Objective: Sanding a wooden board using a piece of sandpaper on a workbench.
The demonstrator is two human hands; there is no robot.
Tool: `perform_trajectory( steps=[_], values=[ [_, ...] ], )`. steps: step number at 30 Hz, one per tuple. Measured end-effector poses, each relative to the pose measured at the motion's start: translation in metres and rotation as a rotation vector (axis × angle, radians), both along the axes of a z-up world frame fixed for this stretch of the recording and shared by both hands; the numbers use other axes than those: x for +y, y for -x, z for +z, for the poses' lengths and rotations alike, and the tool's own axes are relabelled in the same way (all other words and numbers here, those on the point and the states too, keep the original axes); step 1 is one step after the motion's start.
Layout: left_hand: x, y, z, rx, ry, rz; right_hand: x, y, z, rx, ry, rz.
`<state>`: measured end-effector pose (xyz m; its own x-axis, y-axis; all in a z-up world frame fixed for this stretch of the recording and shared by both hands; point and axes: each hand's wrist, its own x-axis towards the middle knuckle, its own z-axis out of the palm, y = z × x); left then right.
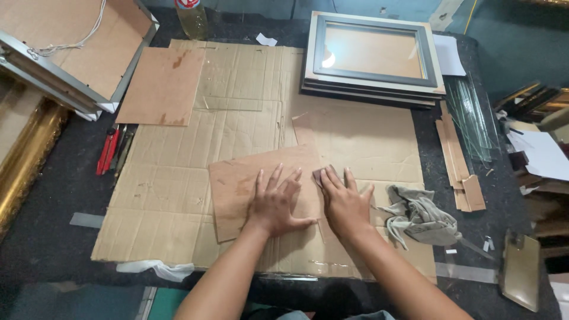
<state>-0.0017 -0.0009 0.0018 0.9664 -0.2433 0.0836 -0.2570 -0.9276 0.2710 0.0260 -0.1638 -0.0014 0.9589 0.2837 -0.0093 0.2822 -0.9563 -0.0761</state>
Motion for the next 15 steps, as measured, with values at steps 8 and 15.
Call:
perform_trajectory(
  steps=[8, 15],
  values=[
    [0.001, -0.001, -0.005, -0.008, 0.004, 0.006, 0.022, -0.042, -0.003, 0.002, -0.015, -0.015],
    [0.0, -0.001, -0.003, -0.026, 0.019, 0.027, 0.019, -0.036, 0.006, 0.038, 0.043, -0.027]
  ],
)
